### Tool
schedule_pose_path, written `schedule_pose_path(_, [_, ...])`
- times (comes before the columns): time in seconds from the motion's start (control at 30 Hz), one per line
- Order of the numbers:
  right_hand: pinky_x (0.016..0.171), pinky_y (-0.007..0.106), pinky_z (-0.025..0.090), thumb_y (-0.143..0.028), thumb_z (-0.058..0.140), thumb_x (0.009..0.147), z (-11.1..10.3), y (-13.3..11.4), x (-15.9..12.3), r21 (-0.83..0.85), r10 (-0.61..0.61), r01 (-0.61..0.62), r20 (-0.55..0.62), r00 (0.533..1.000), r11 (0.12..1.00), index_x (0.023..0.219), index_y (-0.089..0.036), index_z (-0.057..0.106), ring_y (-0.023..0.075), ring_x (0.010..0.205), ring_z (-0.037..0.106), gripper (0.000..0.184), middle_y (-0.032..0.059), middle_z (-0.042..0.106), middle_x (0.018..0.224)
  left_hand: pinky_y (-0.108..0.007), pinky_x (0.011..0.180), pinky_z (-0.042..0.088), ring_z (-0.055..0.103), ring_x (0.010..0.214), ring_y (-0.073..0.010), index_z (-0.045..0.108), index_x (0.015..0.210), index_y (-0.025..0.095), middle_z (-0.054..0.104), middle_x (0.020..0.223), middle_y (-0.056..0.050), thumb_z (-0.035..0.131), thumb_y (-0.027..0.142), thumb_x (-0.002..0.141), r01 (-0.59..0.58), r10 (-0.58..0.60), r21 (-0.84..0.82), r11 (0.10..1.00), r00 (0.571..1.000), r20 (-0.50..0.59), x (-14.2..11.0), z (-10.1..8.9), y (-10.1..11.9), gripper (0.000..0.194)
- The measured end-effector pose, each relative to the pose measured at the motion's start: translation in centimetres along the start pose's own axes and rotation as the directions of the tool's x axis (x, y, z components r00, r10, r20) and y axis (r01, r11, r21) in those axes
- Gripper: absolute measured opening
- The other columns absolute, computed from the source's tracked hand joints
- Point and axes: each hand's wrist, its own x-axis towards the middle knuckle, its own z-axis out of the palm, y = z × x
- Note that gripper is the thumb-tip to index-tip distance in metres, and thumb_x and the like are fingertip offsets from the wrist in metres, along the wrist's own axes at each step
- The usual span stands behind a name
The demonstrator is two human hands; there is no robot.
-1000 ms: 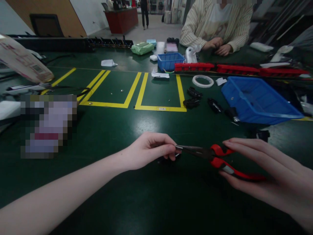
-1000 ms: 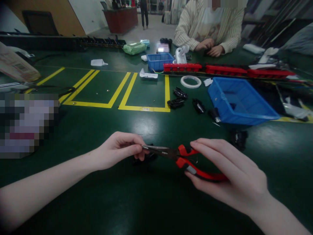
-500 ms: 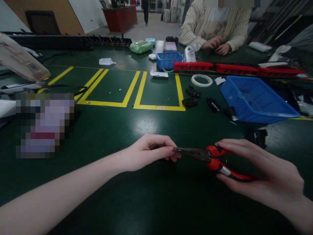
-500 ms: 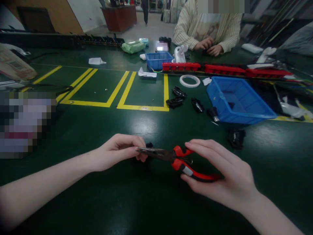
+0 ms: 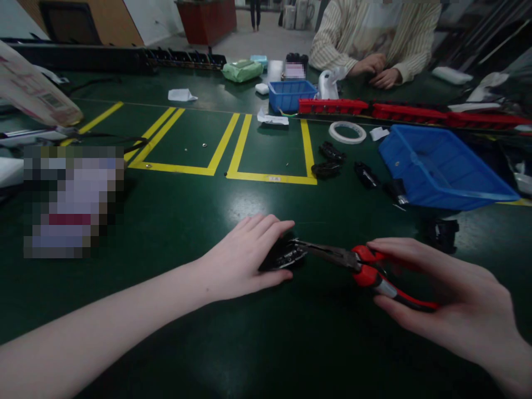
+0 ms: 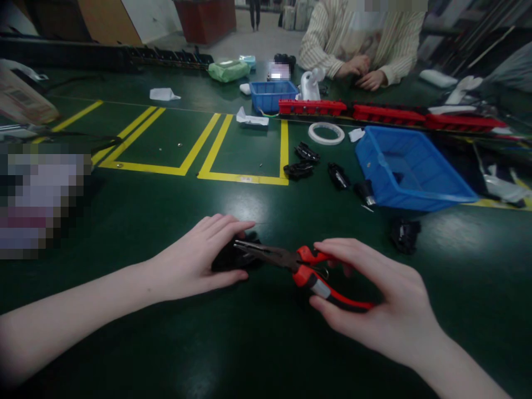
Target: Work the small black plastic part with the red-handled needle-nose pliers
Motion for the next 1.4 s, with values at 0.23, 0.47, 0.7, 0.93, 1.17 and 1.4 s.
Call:
schedule_pose_path(0.23, [0.062,0.023,0.059,-0.041,0.059,0.081,-0.4,-0.2,-0.1,0.052,0.044,-0.048,0.079,0.996,0.997,0.112,-0.028,0.055,0.0166,0.074,0.071,0.035,0.0017,0.071,0.095,-0.040,0.088,0.051,0.058,0.102,-0.0222,0.042,0.130,0.021,0.061,0.110,-0.005,0.065,0.023,0.086,-0.110,0.090,-0.164,0.980,0.988,-0.122,0.1,0.1,-0.7,0.050])
schedule_pose_path(0.47, [0.061,0.019,0.057,-0.046,0.062,0.078,-0.4,0.4,-1.1,0.077,0.106,-0.117,0.135,0.985,0.990,0.113,-0.027,0.056,0.0150,0.073,0.070,0.040,0.0005,0.071,0.096,-0.032,0.083,0.056,0.060,0.100,-0.0176,0.039,0.134,0.024,0.057,0.114,-0.004,0.066,0.016,0.086,-0.277,0.221,-0.223,0.935,0.944,-0.246,-0.2,0.5,-0.8,0.056])
schedule_pose_path(0.7, [0.069,0.019,0.058,-0.047,0.064,0.074,-0.3,0.9,-1.8,0.038,0.123,-0.129,0.141,0.982,0.991,0.114,-0.027,0.057,0.0156,0.078,0.070,0.045,0.0017,0.069,0.101,-0.025,0.089,0.054,0.057,0.103,-0.0150,0.047,0.131,0.014,0.055,0.116,-0.007,0.069,0.016,0.085,-0.352,0.285,-0.180,0.918,0.905,-0.316,0.0,0.5,-0.5,0.052])
schedule_pose_path(0.93, [0.069,0.019,0.059,-0.048,0.064,0.074,-0.2,1.2,-2.3,0.037,0.123,-0.131,0.162,0.979,0.991,0.115,-0.027,0.057,0.0163,0.079,0.071,0.047,0.0017,0.069,0.101,-0.027,0.091,0.053,0.057,0.106,-0.0163,0.056,0.124,0.009,0.057,0.115,-0.009,0.066,0.014,0.086,-0.345,0.272,-0.237,0.908,0.916,-0.294,0.2,0.3,-0.2,0.040])
schedule_pose_path(1.17, [0.068,0.020,0.059,-0.048,0.064,0.074,-0.1,1.5,-2.3,0.046,0.143,-0.152,0.163,0.976,0.987,0.116,-0.027,0.057,0.0169,0.077,0.071,0.047,0.0019,0.069,0.101,-0.028,0.089,0.055,0.060,0.104,-0.0172,0.060,0.117,0.012,0.059,0.113,-0.008,0.067,0.013,0.085,-0.344,0.258,-0.240,0.908,0.909,-0.326,0.2,0.2,-0.1,0.033])
schedule_pose_path(1.4, [0.066,0.019,0.059,-0.047,0.064,0.074,0.0,1.5,-2.2,0.052,0.122,-0.132,0.167,0.978,0.990,0.115,-0.028,0.057,0.0161,0.076,0.071,0.045,0.0005,0.070,0.098,-0.027,0.092,0.054,0.059,0.107,-0.0165,0.060,0.118,0.011,0.058,0.114,-0.009,0.066,0.011,0.086,-0.372,0.285,-0.249,0.894,0.903,-0.323,0.2,0.3,-0.3,0.033])
